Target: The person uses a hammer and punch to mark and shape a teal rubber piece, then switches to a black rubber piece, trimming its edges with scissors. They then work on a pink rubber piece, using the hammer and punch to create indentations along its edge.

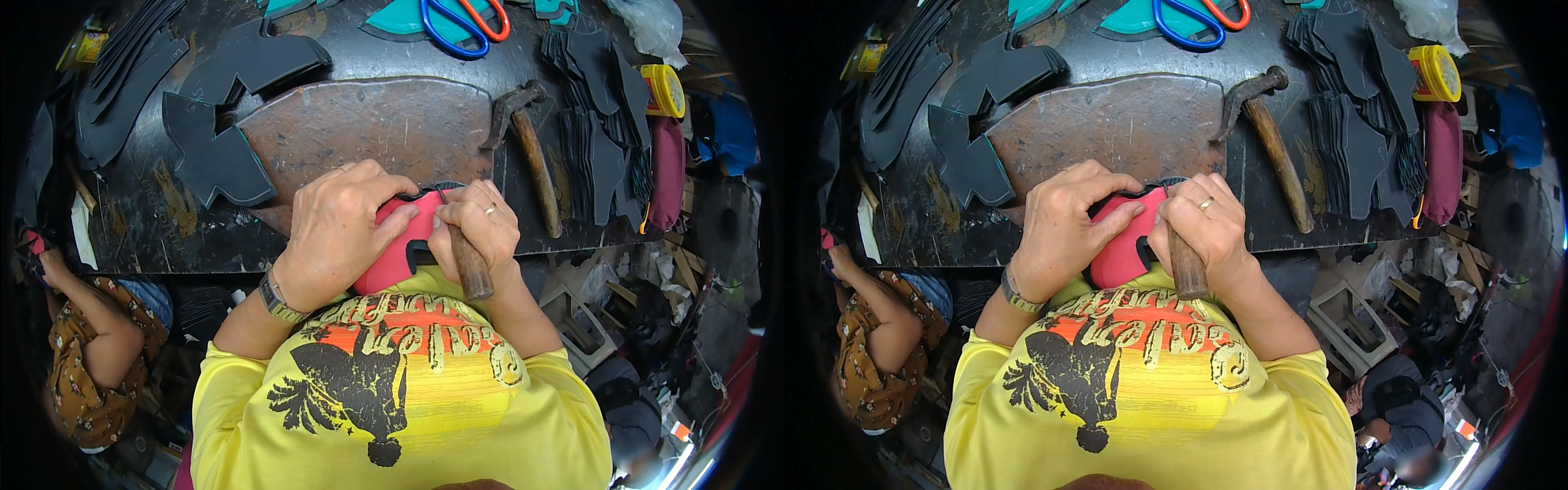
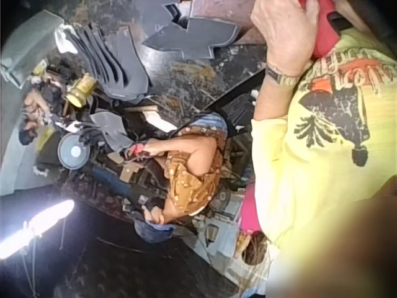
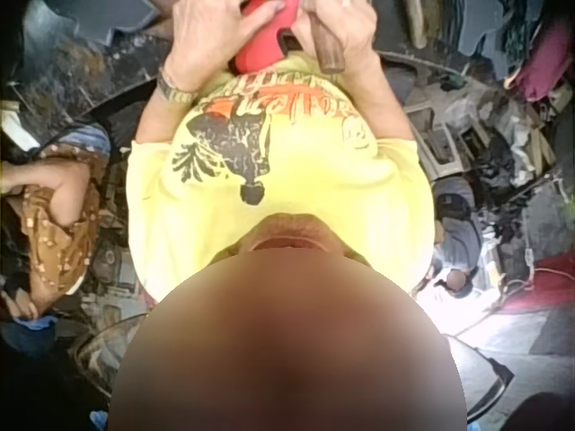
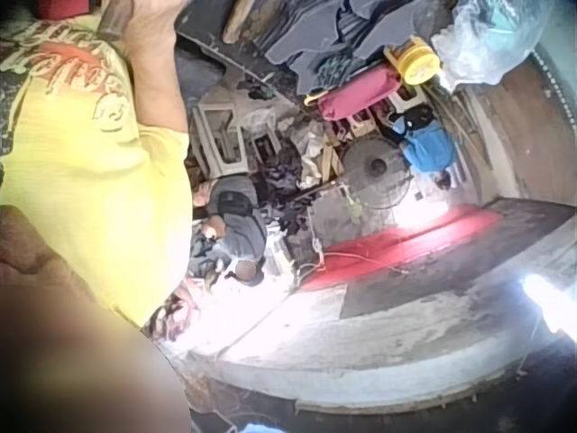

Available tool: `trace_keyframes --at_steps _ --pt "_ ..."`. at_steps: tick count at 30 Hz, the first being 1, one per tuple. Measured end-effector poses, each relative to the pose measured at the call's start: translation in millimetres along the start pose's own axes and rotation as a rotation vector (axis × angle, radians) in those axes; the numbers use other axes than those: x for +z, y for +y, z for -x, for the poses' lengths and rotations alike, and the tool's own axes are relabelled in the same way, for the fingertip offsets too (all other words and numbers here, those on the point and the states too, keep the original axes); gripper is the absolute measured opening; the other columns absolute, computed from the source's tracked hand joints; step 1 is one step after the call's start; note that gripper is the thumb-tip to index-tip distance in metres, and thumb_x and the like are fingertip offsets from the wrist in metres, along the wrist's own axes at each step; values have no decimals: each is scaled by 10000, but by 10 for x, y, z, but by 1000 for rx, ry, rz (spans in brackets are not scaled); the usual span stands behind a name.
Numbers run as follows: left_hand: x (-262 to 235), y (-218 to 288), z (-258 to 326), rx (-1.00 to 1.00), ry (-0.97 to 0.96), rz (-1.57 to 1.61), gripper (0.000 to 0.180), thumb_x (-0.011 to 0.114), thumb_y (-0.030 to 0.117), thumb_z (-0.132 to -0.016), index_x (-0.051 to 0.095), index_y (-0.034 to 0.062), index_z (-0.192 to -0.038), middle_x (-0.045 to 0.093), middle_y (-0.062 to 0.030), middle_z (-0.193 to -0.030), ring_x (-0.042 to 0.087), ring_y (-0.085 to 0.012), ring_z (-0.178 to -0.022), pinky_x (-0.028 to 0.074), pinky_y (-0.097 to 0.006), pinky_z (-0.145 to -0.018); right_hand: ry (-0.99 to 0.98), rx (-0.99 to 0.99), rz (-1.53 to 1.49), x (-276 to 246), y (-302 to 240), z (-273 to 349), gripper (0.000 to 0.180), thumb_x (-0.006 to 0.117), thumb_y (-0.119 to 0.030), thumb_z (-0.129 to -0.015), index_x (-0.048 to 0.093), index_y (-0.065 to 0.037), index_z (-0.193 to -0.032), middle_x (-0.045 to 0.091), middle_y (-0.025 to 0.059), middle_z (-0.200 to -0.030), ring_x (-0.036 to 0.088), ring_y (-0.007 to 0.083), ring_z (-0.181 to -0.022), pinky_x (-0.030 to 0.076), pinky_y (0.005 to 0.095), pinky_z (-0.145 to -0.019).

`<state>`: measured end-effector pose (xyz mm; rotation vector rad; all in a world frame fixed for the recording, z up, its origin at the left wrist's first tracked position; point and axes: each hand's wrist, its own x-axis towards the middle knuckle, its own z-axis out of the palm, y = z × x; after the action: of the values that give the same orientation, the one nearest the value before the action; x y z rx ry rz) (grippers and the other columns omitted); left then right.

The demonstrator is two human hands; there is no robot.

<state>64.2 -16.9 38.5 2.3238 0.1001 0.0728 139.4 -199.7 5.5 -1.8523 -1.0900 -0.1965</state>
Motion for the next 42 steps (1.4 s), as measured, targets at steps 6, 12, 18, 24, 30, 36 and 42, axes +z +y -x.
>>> trace_keyframes --at_steps 6,12,18,24,30,36,42 --pt "-55 20 -21 -36 -57 21 188 770 172 -834 768 115 -1013 664 -90 -833 684 -308 -826 544 -418 -727 -25 87 -78 -63 5 12 196 676 83 -632 600 4 -794 606 150 -731 610 302 -641 477 374 -619" --pt "-54 15 -64 25 -70 14 238 781 134 -810 768 106 -1047 663 -95 -831 678 -290 -808 540 -386 -712 -59 111 -74 -101 5 -20 171 685 75 -652 613 8 -792 627 155 -740 623 289 -649 492 362 -629" --pt "-68 16 -62 49 -84 9 188 746 135 -833 762 101 -1017 663 -84 -866 679 -297 -848 548 -405 -741 -90 4 18 -78 -20 -48 217 695 42 -578 570 -21 -743 570 120 -713 578 287 -639 432 379 -607" --pt "66 -31 -114 99 47 82 111 776 133 -814 765 97 -919 675 -58 -851 685 -270 -807 546 -383 -708 -36 18 -33 7 -19 11 206 681 36 -573 553 -26 -723 513 96 -681 509 266 -588 395 376 -581" --pt "120 -71 -99 126 82 67 95 782 128 -804 762 100 -892 679 -56 -834 682 -270 -789 547 -385 -692 -28 37 -112 -41 43 80 207 654 91 -625 619 6 -811 601 139 -745 572 264 -616 446 363 -591" --pt "156 -88 -75 150 119 60 91 791 120 -790 757 102 -873 678 -48 -827 682 -261 -781 547 -380 -691 -18 1 -109 -26 61 99 236 662 84 -601 620 -7 -815 602 127 -745 573 257 -613 444 361 -591" --pt "196 -118 -64 212 172 29 83 798 124 -782 755 118 -853 655 -19 -818 674 -227 -769 543 -355 -677 -2 -5 -49 5 29 112 244 676 103 -642 615 -5 -853 611 143 -769 559 255 -612 453 367 -598"
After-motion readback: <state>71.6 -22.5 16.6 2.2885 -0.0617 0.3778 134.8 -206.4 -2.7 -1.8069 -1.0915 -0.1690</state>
